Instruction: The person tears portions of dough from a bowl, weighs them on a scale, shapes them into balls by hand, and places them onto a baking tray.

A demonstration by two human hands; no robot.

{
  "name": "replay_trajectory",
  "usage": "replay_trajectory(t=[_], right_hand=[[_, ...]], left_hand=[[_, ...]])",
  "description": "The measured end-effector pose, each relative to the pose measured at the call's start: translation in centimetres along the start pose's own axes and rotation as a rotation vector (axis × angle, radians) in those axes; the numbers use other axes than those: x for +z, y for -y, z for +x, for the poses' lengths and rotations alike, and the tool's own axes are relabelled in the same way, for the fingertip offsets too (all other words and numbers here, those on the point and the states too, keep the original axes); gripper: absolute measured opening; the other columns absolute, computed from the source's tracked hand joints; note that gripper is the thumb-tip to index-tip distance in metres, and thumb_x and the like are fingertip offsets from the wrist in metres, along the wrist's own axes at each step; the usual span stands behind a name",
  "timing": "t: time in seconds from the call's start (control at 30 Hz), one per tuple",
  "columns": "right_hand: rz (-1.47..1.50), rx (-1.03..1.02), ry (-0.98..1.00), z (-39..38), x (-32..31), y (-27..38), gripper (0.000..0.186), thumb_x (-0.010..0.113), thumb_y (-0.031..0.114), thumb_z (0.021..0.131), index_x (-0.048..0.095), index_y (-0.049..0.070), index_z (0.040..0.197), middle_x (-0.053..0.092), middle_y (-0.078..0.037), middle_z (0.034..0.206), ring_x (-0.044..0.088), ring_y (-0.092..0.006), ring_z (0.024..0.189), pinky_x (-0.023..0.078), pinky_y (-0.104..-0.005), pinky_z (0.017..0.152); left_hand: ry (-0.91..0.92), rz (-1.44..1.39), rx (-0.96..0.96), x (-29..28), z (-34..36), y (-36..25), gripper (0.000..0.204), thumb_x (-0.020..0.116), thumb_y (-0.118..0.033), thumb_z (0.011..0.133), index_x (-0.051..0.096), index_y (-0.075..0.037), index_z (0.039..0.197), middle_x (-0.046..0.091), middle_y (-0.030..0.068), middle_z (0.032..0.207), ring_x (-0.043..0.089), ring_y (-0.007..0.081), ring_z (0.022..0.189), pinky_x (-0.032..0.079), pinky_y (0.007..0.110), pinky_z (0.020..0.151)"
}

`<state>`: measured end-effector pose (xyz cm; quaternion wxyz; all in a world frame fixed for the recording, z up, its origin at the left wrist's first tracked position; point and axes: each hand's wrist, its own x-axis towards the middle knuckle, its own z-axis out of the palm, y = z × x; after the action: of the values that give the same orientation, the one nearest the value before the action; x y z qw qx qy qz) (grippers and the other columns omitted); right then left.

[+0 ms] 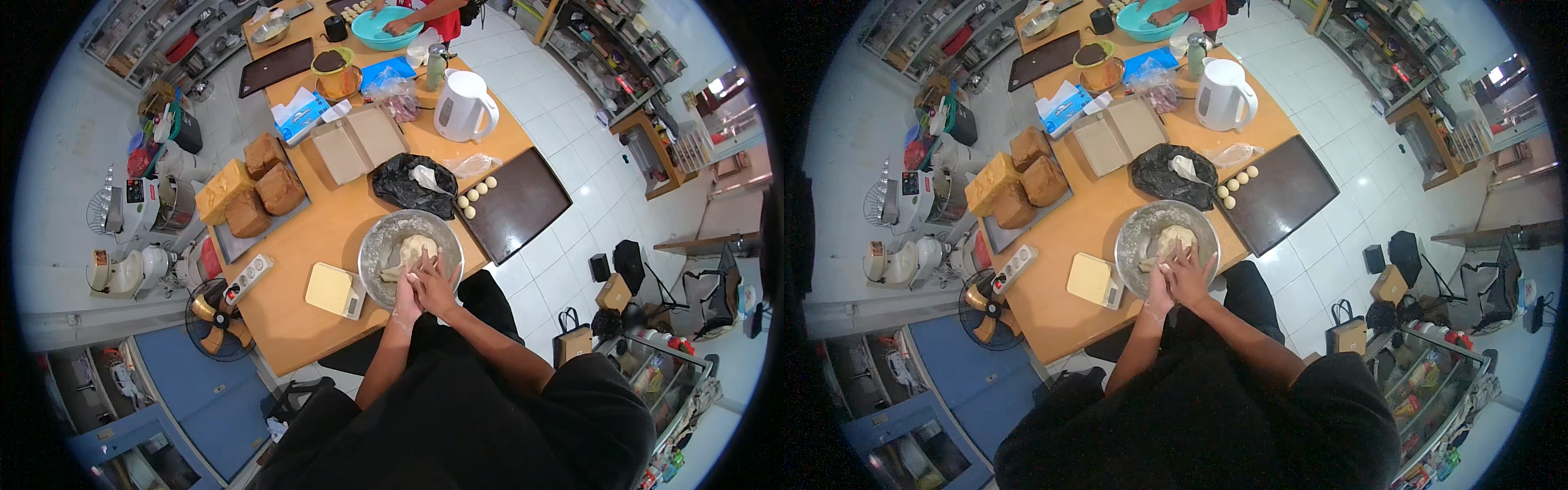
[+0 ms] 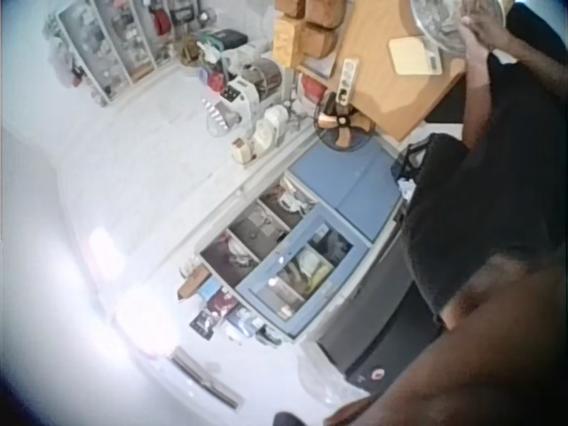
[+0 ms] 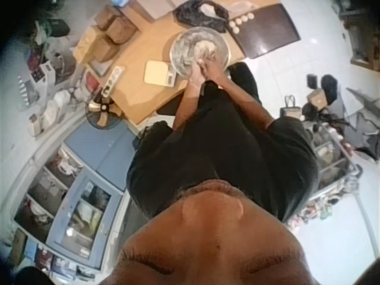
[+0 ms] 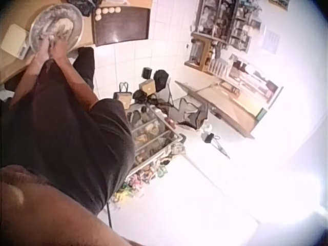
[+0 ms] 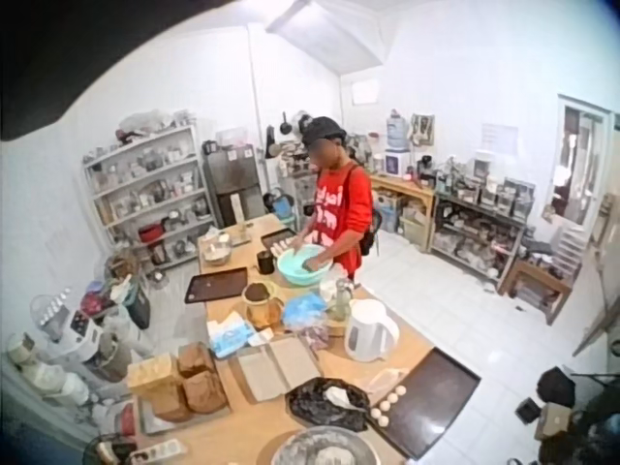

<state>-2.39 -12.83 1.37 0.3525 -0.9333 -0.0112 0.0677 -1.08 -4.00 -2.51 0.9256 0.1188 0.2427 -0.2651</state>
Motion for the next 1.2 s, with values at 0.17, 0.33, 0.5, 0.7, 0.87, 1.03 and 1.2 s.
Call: replay_trajectory(t=[0.17, 0.33, 0.5, 0.7, 0.87, 1.03, 1.2], right_hand=[[-0.189, -0.054, -0.038, -0.3, 1.7, -0.4, 0.041, 0.044, 0.034, 0.096, 0.051, 0.022, 0.134, 0.015, -0.011, 0.156, 0.000, -0.0402, 0.143, -0.009, -0.0720, 0.100], [0.041, -0.015, 0.239, -0.3, 1.2, -0.1, 0.049, 0.038, 0.037, 0.098, 0.034, 0.024, 0.145, 0.019, -0.013, 0.154, 0.010, -0.0366, 0.143, -0.003, -0.0678, 0.105], [0.032, -0.050, 0.335, -0.9, -1.0, 1.7, 0.049, 0.035, 0.037, 0.099, 0.033, 0.020, 0.145, 0.019, -0.012, 0.155, 0.013, -0.0331, 0.143, 0.001, -0.0646, 0.107], [0.328, 0.027, 0.258, -1.3, -0.3, 0.0, 0.049, 0.035, 0.033, 0.100, 0.035, 0.010, 0.144, 0.027, -0.015, 0.151, 0.022, -0.0316, 0.141, 0.014, -0.0474, 0.113], [0.553, 0.104, 0.262, -1.4, 1.9, -0.7, 0.051, 0.036, 0.033, 0.099, 0.039, 0.000, 0.139, 0.034, -0.023, 0.145, 0.027, -0.0410, 0.137, 0.022, -0.0415, 0.112], [0.252, -0.072, -0.144, 0.1, 2.2, -0.6, 0.032, 0.044, 0.013, 0.096, 0.052, 0.000, 0.123, 0.048, -0.027, 0.129, 0.044, -0.0424, 0.120, 0.038, -0.0441, 0.095], [0.364, 0.122, -0.197, 1.5, 0.6, -0.8, 0.017, 0.043, 0.008, 0.095, 0.057, 0.000, 0.102, 0.060, -0.027, 0.096, 0.058, -0.0428, 0.091, 0.044, -0.0485, 0.072]], left_hand=[[-0.408, 0.272, 0.197, -1.8, 0.9, 0.0, 0.055, 0.031, -0.044, 0.101, 0.051, 0.001, 0.126, 0.059, 0.0159, 0.117, 0.058, 0.0260, 0.107, 0.048, 0.037, 0.092], [-0.629, 0.627, 0.401, -1.9, 0.6, -1.3, 0.056, 0.045, -0.050, 0.096, 0.064, 0.003, 0.095, 0.063, 0.0121, 0.090, 0.061, 0.0201, 0.081, 0.050, 0.032, 0.071], [-0.633, 0.409, 0.342, -4.9, 2.4, -2.6, 0.054, 0.051, -0.053, 0.092, 0.064, -0.001, 0.085, 0.061, 0.0081, 0.078, 0.058, 0.0175, 0.068, 0.048, 0.031, 0.058], [-0.705, 0.490, 0.194, -5.8, 0.6, -3.7, 0.063, 0.038, -0.060, 0.094, 0.064, -0.003, 0.097, 0.062, 0.0088, 0.083, 0.062, 0.0231, 0.077, 0.049, 0.032, 0.063], [-0.182, 0.281, -0.039, 0.3, -3.0, -1.9, 0.080, 0.024, -0.067, 0.093, 0.039, -0.002, 0.136, 0.049, 0.0105, 0.133, 0.046, 0.0244, 0.122, 0.034, 0.041, 0.103], [0.004, 0.112, -0.070, -0.2, -4.8, -1.9, 0.078, 0.026, -0.065, 0.093, 0.033, -0.005, 0.142, 0.047, 0.0102, 0.135, 0.047, 0.0251, 0.121, 0.035, 0.039, 0.103], [-0.452, 0.660, -0.100, -2.6, -4.4, -2.3, 0.061, 0.027, -0.053, 0.097, 0.045, -0.006, 0.131, 0.055, 0.0113, 0.126, 0.053, 0.0236, 0.114, 0.040, 0.036, 0.093]])
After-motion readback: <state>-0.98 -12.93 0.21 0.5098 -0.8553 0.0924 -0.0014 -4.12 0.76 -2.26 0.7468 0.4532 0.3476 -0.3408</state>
